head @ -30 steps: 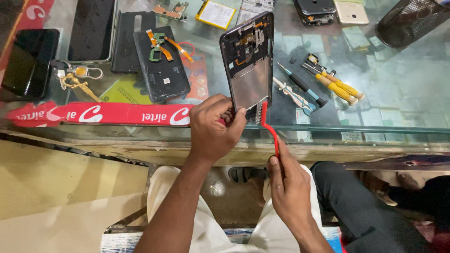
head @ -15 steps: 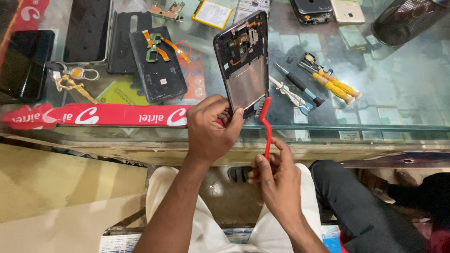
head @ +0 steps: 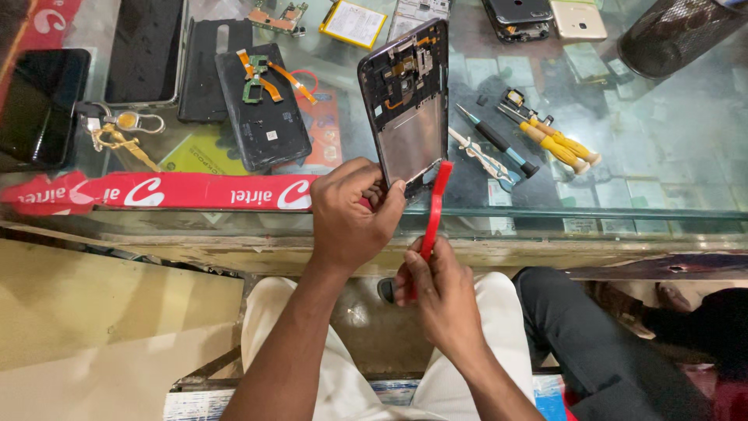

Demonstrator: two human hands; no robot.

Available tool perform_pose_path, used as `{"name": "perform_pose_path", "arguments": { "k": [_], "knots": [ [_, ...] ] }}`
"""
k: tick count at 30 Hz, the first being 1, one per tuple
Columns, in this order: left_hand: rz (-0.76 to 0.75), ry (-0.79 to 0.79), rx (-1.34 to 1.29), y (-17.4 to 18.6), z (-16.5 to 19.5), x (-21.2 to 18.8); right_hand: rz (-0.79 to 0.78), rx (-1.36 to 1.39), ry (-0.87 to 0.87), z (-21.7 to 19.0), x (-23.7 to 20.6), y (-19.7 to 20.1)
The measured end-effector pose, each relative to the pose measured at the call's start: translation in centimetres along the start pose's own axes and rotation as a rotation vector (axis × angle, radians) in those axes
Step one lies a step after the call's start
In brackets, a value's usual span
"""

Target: The person cleans the interior of a disassembled smartphone using a red plastic pry tool and a toothbrush. They scrape and brush the phone's frame and back cover, then flip the device to clean the screen assembly area.

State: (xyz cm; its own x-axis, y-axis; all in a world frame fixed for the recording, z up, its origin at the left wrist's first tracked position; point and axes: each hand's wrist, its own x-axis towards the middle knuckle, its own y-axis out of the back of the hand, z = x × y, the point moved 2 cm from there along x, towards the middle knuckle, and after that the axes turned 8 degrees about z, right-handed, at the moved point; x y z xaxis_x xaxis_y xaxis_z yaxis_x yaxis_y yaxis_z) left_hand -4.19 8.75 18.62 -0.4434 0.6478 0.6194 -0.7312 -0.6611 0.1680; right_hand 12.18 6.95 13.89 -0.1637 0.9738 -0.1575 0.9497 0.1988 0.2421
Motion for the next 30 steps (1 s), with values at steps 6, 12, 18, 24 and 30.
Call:
{"name": "perform_pose_path", "arguments": {
  "k": [6,12,18,24,30],
  "knots": [
    [0.013,-0.015,-0.004,0.0,0.0,0.0,-0.097,0.287,-0.012,2.0,0.3,-1.0],
    [0.012,-0.015,0.020,0.0,0.0,0.0,-0.195,0.595,-0.205,4.1,0.7,-1.2],
    [0.012,-0.021,0.019,0.2,0.1,0.1,-0.322,0.816,-0.353,5.1,-0.8,-1.6],
    [0.009,0.000,0.013,0.0,0.0,0.1,-0.437,0.866,-0.406,5.5,-1.8,-1.4],
    [0.010,-0.009,0.009,0.2,0.0,0.0,-0.180,0.767,-0.347,4.7,-0.3,0.3]
  ]
}}
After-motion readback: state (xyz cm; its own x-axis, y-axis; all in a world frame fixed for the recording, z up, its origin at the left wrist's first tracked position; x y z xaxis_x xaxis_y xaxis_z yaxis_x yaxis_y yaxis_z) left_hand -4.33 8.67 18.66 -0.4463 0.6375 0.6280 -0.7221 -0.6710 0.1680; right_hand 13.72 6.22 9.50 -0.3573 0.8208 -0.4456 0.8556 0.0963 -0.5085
